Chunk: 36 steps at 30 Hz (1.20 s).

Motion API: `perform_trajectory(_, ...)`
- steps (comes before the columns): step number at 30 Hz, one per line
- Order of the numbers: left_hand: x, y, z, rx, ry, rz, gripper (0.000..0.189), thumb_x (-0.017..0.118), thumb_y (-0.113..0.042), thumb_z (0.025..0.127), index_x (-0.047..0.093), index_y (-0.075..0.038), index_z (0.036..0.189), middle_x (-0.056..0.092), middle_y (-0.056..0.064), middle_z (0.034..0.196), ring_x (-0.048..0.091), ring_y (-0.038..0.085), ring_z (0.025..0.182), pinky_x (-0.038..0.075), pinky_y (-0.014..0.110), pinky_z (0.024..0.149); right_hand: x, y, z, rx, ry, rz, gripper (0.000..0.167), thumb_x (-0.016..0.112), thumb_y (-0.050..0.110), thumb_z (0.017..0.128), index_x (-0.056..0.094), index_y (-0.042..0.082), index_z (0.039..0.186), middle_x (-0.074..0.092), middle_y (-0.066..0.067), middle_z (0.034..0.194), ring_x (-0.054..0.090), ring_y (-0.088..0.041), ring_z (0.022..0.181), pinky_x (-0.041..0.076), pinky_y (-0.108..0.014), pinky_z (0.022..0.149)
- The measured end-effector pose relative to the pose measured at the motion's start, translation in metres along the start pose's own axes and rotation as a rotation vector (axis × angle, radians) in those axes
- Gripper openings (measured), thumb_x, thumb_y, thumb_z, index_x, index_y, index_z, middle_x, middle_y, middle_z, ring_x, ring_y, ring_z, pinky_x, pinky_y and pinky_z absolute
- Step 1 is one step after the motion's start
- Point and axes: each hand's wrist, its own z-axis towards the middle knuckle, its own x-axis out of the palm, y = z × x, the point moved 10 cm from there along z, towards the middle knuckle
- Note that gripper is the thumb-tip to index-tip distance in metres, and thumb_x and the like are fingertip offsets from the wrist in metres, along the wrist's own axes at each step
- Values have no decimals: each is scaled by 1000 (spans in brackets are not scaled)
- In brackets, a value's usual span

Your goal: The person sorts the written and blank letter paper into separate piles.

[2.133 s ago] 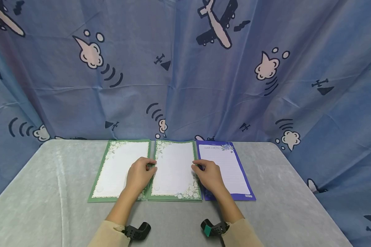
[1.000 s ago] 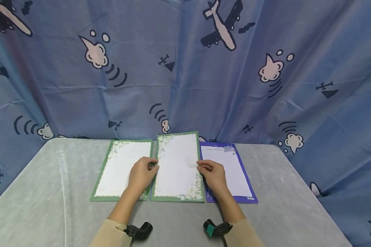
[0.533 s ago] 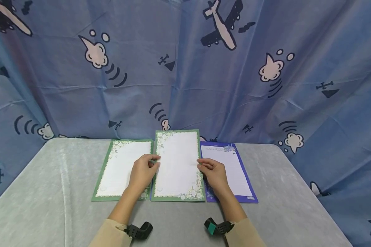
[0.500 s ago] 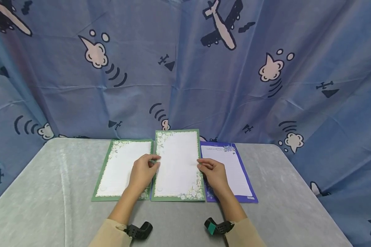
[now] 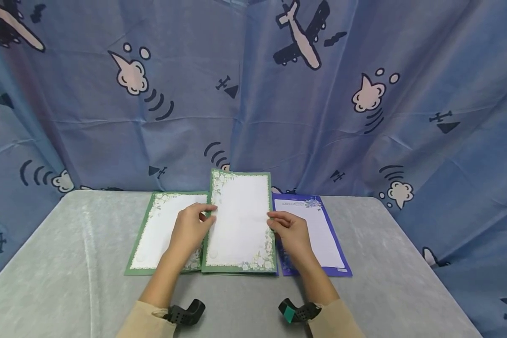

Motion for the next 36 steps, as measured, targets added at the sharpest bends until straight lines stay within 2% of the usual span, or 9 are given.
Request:
perform_trajectory(4,-14,-13,-2,8,-6,-7,27,71,-11,93,75,-14,120,73,7,114,54,18,70,39,25,51,1,14,-6,-9,13,7,24,71,15,95,74,7,118,76,-7,107,67,-10,85,54,-24,71)
perform_trajectory(8,-24,-23,-4,9,-8,-30,28,71,-13,94,74,-16,121,72,6,117,55,18,75,39,25,51,0,24,-9,-11,22,-31,25,70,17,96,73,9,120,75,-8,111,67,-11,87,55,-23,72)
perform_trajectory(15,-39,-25,-5,-8,-23,-69,29,71,-13,94,74,-17,123,72,7,113,57,20,79,42,26,55,8,44,-10,-73,35,-80,25,70,18,96,74,12,120,73,-11,115,67,-12,89,58,-28,74)
perform_trajectory(18,-49,-22,-5,-22,-40,-64,29,70,-13,94,73,-17,123,71,8,110,57,21,77,44,28,58,17,53,-9,-121,42,-95,25,70,16,95,74,11,119,73,-12,113,66,-12,83,59,-31,74)
perform_trajectory(22,-63,-22,-6,-25,-72,-4,30,69,-12,95,73,-15,125,71,10,113,57,21,77,44,30,59,31,68,-10,-187,48,-110,24,71,13,94,75,9,118,74,-14,113,67,-12,79,59,-29,70)
perform_trajectory(29,-95,-27,-10,5,-187,140,30,69,-8,94,73,-10,124,70,13,104,50,23,69,39,31,59,66,89,-13,-290,74,-107,23,72,10,93,76,8,115,75,-15,109,70,-15,76,59,-27,64)
perform_trajectory(36,-117,-17,-13,-30,-244,162,32,68,-8,95,72,-10,126,67,15,101,44,21,62,36,30,56,103,99,-21,-363,77,-72,21,72,7,92,77,4,112,76,-18,106,73,-25,74,60,-29,61)
